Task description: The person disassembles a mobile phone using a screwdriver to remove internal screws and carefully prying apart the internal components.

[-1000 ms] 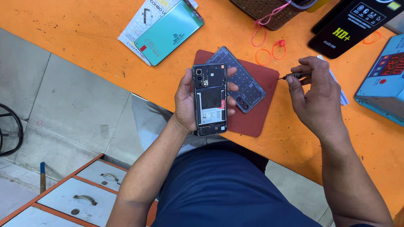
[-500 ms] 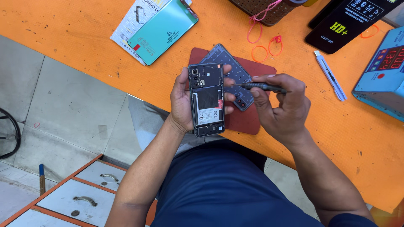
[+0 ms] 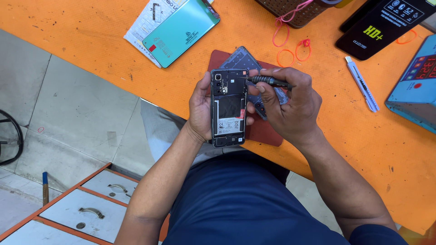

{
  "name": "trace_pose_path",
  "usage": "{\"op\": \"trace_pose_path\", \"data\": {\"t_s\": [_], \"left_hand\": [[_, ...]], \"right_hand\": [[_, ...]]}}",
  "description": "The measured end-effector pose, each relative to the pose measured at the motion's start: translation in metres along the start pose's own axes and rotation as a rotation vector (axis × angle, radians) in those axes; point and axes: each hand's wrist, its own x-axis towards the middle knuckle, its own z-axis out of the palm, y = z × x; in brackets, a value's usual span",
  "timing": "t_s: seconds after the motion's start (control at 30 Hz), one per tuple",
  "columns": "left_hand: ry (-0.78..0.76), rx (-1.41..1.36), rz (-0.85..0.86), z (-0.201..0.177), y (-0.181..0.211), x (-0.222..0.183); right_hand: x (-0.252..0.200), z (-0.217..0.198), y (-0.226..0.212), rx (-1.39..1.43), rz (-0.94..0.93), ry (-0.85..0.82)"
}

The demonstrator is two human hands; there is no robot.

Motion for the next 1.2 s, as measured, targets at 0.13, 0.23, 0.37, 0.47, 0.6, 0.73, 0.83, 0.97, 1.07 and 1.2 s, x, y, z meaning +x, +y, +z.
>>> {"op": "trace_pose_path", "data": {"t_s": [0.13, 0.23, 0.37, 0.47, 0.6, 0.73, 0.83, 0.97, 1.07, 1.2], "left_hand": [[0.038, -0.003, 0.003, -0.007, -0.002, 0.000], [0.054, 0.019, -0.005, -0.014, -0.002, -0.003], [0.025, 0.022, -0.030, -0.018, -0.003, -0.004], [0.083, -0.009, 0.011, -0.016, -0.005, -0.003], [0.071, -0.002, 0.014, -0.008, -0.003, -0.001], [0.062, 0.003, 0.032, 0.000, -0.002, 0.001], [0.022, 0.011, 0.047, 0.001, -0.002, 0.000], [0.012, 0.001, 0.033, 0.001, -0.001, 0.000], [-0.013, -0.039, -0.005, -0.001, -0.001, -0.002], [0.048, 0.005, 0.034, -0.012, -0.004, -0.001]], "right_hand": [[0.003, 0.003, -0.005, 0.103, 0.011, -0.041], [0.004, 0.006, -0.007, 0.094, 0.006, -0.038], [0.004, 0.009, -0.007, 0.072, 0.004, -0.041], [0.001, 0.012, -0.007, 0.151, 0.073, -0.055], [-0.002, 0.014, -0.007, 0.130, 0.028, -0.064], [-0.005, 0.014, -0.008, 0.099, -0.002, -0.070], [-0.008, 0.013, -0.009, 0.091, 0.024, -0.075], [-0.012, 0.010, -0.008, 0.144, 0.072, -0.081], [-0.012, 0.011, -0.008, 0.204, 0.103, -0.078], [-0.009, 0.014, -0.008, 0.163, 0.084, -0.049]]}}
